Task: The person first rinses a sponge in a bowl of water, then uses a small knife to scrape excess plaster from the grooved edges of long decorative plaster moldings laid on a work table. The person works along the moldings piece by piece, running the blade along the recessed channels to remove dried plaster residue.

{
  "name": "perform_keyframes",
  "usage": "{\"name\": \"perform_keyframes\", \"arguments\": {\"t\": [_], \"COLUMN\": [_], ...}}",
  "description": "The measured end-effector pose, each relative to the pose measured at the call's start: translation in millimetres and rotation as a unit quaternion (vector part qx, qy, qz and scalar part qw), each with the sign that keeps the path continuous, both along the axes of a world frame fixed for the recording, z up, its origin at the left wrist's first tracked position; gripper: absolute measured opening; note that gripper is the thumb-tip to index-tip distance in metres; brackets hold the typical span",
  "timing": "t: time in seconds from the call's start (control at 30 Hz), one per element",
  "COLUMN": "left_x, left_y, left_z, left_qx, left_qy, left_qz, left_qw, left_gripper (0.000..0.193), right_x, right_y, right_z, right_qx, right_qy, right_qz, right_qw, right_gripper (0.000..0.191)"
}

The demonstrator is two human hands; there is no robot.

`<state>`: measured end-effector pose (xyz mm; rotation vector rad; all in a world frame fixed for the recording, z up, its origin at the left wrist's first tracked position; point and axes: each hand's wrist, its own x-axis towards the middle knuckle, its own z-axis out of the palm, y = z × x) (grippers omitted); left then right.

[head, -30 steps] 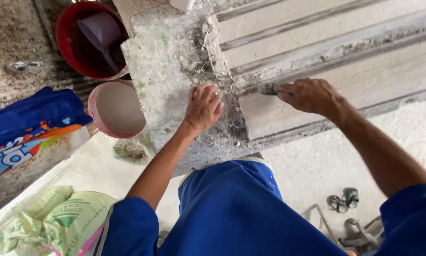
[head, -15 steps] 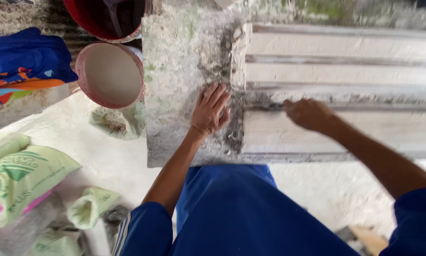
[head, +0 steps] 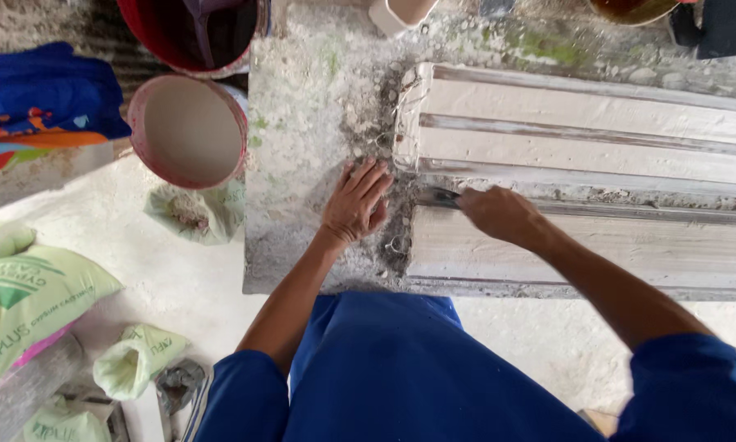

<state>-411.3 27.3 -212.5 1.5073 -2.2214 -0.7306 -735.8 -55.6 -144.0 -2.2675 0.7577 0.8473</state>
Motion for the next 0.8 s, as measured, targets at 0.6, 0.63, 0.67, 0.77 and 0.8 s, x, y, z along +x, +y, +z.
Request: {"name": "perform_keyframes", "arguments": {"t": [0.6, 0.63, 0.67, 0.77, 0.8], "left_x": [-3, -3, -3, -2, -1], "left_y": [5, 5, 5, 4, 2], "left_z": [0, 1, 2, 6, 8], "left_qx": [0.007, 0.01, 0.009, 0.008, -0.001], "left_qy": [-0.01, -0.008, -0.009, -0.011, -0.006], "left_qz": [-0.039, -0.042, -0.042, -0.034, -0.034], "left_qw": [0.999, 0.999, 0.999, 0.999, 0.999], "left_gripper": [0.051, 0.049, 0.05, 0.051, 0.051], "right_x": [37, 38, 38, 41, 41], "right_y": [3, 1, -1, -1, 1], "right_z": [80, 81, 81, 76, 73], "right_qx": [-0.166, -0.125, -0.078, -0.046, -0.058], "right_qy": [-0.04, 0.021, 0.084, 0.149, 0.154], "right_qz": [0.075, 0.085, 0.097, 0.127, 0.133], "right_qw": [0.982, 0.988, 0.989, 0.979, 0.977], "right_gripper": [0.068, 0.065, 0.062, 0.062, 0.063]}}
